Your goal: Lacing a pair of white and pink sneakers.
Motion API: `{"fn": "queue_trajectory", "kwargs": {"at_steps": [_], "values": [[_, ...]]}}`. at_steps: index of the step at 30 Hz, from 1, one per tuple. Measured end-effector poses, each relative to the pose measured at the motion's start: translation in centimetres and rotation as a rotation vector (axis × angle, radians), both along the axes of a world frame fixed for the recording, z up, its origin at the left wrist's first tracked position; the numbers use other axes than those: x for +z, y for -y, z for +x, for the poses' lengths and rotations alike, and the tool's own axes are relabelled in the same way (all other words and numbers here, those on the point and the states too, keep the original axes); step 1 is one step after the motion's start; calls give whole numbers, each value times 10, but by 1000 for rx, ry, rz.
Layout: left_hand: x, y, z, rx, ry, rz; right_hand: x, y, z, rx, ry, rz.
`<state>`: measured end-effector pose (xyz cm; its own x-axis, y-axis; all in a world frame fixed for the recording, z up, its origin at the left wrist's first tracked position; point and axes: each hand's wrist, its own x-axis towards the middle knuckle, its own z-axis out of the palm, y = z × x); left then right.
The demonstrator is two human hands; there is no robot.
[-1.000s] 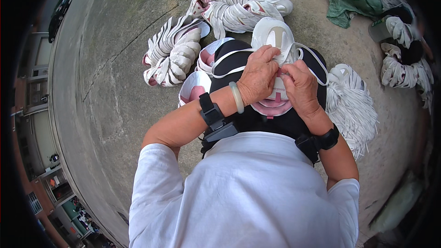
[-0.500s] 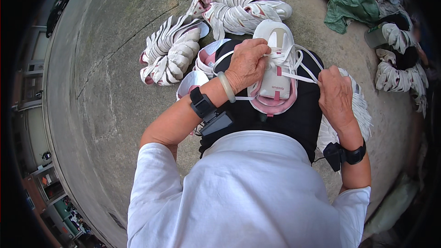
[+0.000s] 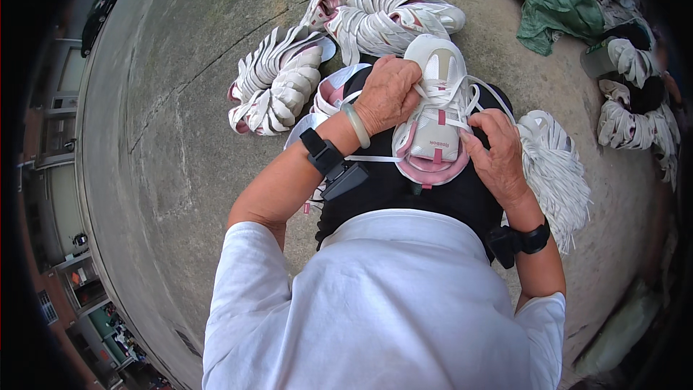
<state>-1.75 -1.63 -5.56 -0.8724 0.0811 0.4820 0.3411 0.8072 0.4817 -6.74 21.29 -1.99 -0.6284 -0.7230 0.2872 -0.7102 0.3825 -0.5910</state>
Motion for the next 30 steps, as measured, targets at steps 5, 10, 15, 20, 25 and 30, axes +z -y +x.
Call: {"fn": "queue_trajectory", "kwargs": {"at_steps": [5,10,15,20,25,30], "values": [[31,-3,13,154,-69,-91,-9,16,2,9,5,54],[48,12,26,254,-155,-158,-10,32,3,-20,-210,127],[56,29,35,476,-220,836,-8,28,4,3,-325,127],[19,34,42,523,-63,1187,4,1,5,-24,-475,42],[-1,4,36,556,277,1220,10,-120,-12,-331,-552,104],[-15,-19,35,197,451,950,-15,-277,-9,-938,-206,-67]]}}
